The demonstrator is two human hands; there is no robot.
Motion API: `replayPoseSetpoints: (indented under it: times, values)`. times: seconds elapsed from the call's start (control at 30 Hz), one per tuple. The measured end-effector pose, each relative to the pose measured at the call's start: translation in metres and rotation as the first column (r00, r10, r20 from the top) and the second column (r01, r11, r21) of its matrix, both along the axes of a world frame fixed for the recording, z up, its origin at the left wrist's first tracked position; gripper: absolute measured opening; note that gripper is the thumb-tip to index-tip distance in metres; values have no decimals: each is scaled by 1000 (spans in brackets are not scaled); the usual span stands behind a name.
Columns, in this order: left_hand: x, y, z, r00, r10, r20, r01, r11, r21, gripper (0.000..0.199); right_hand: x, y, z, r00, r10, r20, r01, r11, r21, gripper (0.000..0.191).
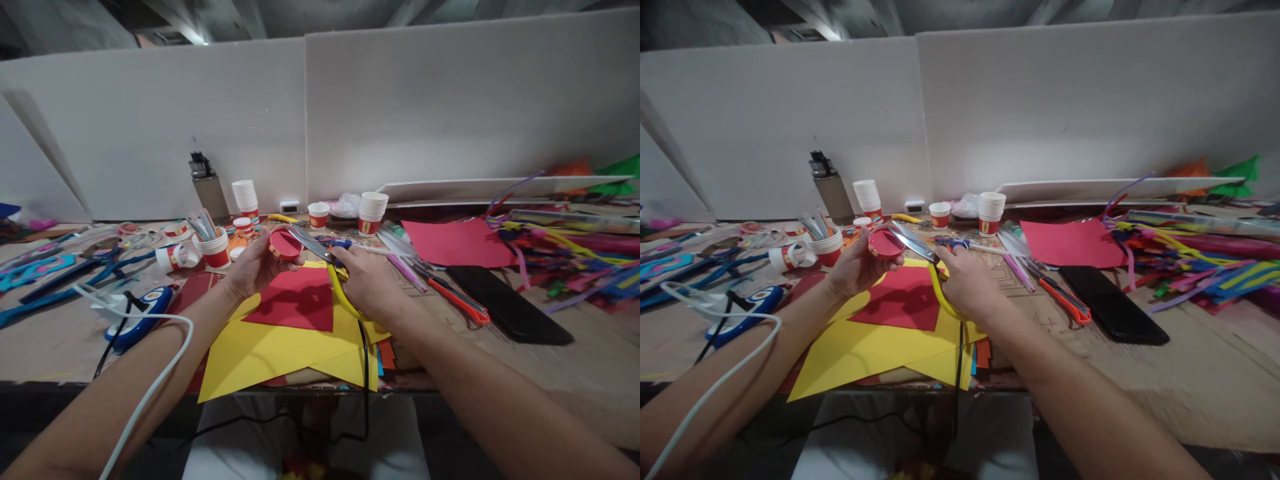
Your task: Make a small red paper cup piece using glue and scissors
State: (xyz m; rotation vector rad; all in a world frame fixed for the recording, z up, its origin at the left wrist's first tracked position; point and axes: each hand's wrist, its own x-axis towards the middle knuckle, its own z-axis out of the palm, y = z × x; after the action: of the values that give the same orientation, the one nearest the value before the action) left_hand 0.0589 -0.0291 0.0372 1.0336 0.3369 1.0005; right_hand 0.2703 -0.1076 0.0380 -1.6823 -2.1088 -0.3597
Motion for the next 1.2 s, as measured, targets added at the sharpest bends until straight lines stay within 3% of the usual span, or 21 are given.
replayPoseSetpoints:
  times: [0.47,0.7,0.97,1.2]
  values:
    - [-3,2,5,1000,-26,-9,27,999,21,51,0,0,-2,999,25,-26,-26,1000,-14,42]
    - [0,0,7,1000,25,-3,-25,1000,6,58,1,1,-3,998,30,-62,-31,999,-26,43]
    - [-1,3,-2,999,-19,37,17,998,52,41,1,2,-3,1000,0,-28,-1,1000,-4,40]
    - [1,0,1,1000,-12,-21,13,999,43,45,1,1,-3,1000,-7,10,7,1000,1,39]
